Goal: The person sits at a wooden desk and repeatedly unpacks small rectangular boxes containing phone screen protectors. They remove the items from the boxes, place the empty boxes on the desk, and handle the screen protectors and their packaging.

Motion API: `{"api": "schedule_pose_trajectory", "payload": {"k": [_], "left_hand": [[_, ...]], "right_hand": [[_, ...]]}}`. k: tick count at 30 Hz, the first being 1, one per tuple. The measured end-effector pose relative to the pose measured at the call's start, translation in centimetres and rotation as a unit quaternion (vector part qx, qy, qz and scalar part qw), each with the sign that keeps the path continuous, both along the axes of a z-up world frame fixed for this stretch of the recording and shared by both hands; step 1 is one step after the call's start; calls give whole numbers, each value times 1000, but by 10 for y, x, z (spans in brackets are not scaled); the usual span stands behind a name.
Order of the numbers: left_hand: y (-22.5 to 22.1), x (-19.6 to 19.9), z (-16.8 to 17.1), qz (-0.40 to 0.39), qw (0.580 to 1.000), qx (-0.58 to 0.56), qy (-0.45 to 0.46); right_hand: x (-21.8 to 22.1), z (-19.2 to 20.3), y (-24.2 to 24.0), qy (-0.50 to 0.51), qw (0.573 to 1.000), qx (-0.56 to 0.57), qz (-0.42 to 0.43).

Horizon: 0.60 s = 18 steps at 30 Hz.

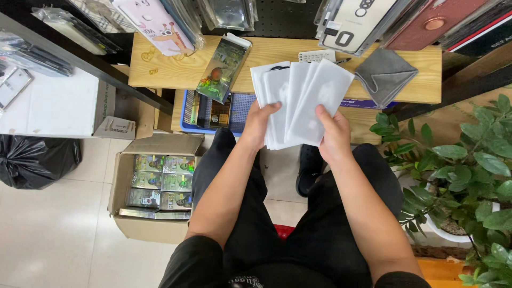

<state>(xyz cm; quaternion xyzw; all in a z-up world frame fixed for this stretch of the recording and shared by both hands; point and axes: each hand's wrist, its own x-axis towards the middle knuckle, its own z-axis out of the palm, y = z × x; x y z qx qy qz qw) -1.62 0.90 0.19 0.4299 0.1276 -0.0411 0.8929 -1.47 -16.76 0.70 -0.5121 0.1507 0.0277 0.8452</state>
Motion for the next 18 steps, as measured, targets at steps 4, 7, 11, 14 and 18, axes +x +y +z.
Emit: {"api": "schedule_pose_trajectory", "payload": {"k": [4, 7, 11, 14, 18], "left_hand": [[-2, -10, 36, 3, 999, 42, -18], [0, -13, 34, 25, 1000, 4, 14], [-2, -5, 16, 20, 999, 23, -20], [-6, -6, 20, 34, 997, 52, -40], [-8, 0, -1, 48, 986, 129, -96]], "right_hand": [[-2, -16, 2, -6, 999, 5, 54], [-5, -8, 5, -9, 999, 30, 36], [-13, -12, 14, 4, 997, 48, 68], [-19, 5, 18, -26, 998, 21, 50], [-17, 5, 22, -56, 998, 12, 29]]}}
